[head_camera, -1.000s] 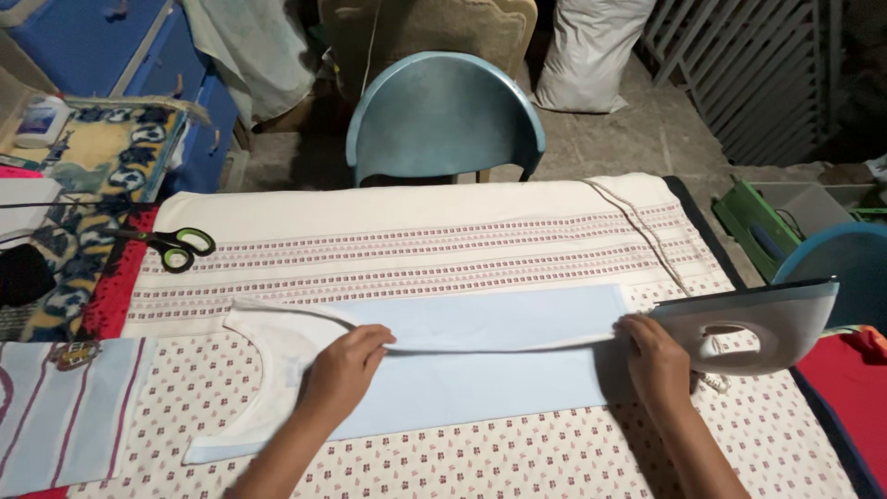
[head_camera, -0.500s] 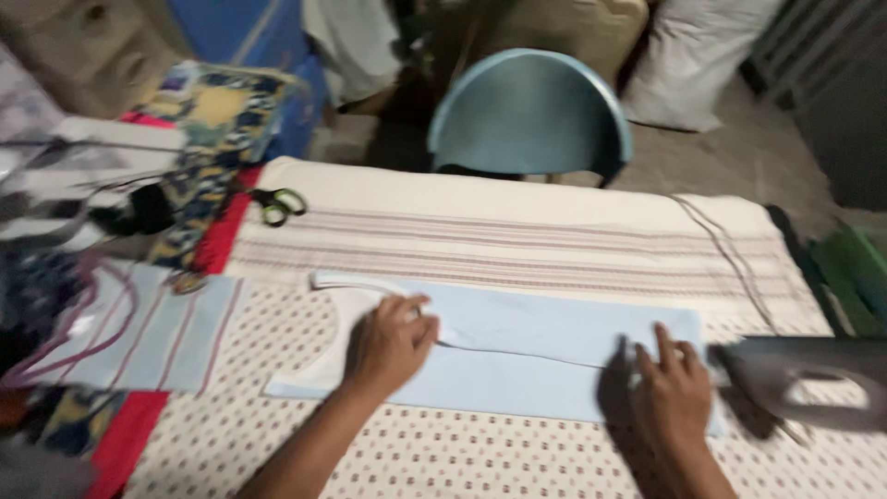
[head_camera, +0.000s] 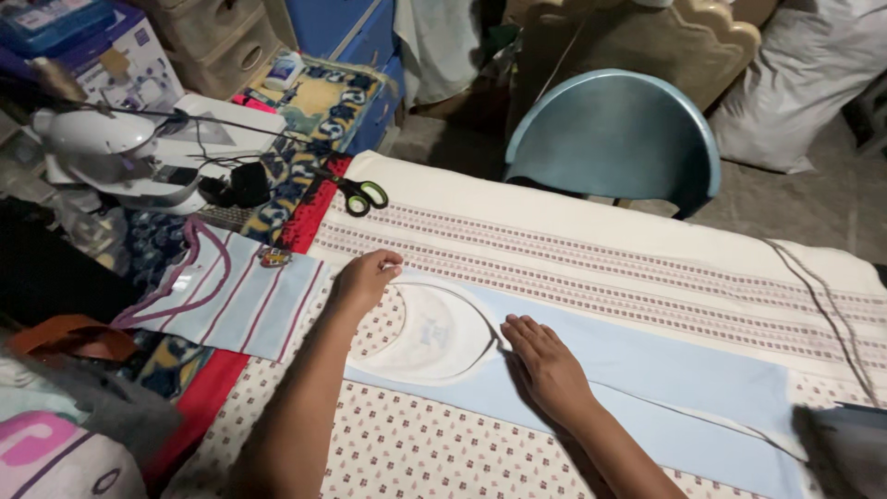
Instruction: The person irons a light blue t-shirt with a space shuttle graphic on a patterned tablecloth. They smooth the fabric, use a steam iron on the front and back, and fold the shirt in half before ironing the folded edges.
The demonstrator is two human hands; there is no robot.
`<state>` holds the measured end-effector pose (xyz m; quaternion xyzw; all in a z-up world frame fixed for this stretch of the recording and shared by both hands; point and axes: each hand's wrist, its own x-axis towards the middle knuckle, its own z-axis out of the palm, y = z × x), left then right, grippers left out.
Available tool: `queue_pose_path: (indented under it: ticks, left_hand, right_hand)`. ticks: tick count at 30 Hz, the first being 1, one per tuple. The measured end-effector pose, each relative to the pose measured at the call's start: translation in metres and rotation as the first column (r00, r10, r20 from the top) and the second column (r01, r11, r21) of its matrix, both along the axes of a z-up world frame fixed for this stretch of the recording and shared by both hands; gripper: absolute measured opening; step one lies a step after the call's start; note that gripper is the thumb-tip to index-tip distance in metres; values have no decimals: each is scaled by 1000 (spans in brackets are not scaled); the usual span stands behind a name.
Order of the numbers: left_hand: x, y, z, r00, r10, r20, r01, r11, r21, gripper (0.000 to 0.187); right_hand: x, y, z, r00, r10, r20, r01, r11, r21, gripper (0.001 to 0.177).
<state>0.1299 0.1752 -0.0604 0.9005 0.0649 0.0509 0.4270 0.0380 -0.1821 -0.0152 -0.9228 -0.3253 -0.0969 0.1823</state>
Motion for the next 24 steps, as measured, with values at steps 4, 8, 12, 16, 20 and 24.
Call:
queue_pose_path:
  ticks: [4,8,12,16,20,24]
  left_hand:
    - [10,3,10,987,29,-160,-48,992,-116,21]
    - [5,-3,22,993,72,-97,-63,993,98,18]
    - [-17,-44,54,962,25,271,-154,870,468,16]
    - [-46,-143,69,883,-226,410,94,944,317,24]
    - [-59,-231,39,738,-576,351,378,785,491,35]
    - [-58,-252,21,795,-590,141,467,743,479,64]
  right_hand:
    - [1,5,-10,997,-55,-62,61,995,85,45]
    - [-6,8,4,996,-24,-84,34,993,111,43]
    - [-14,13,19,996,89,28,-88,996,-4,55]
    - [-18,-9,11,949,77,-306,14,958,286,50]
    - [-13,-67,-11,924,-273,-268,351,884,310,66]
    - [-10,-135,-28,876,-480,-50,482,874,52,52]
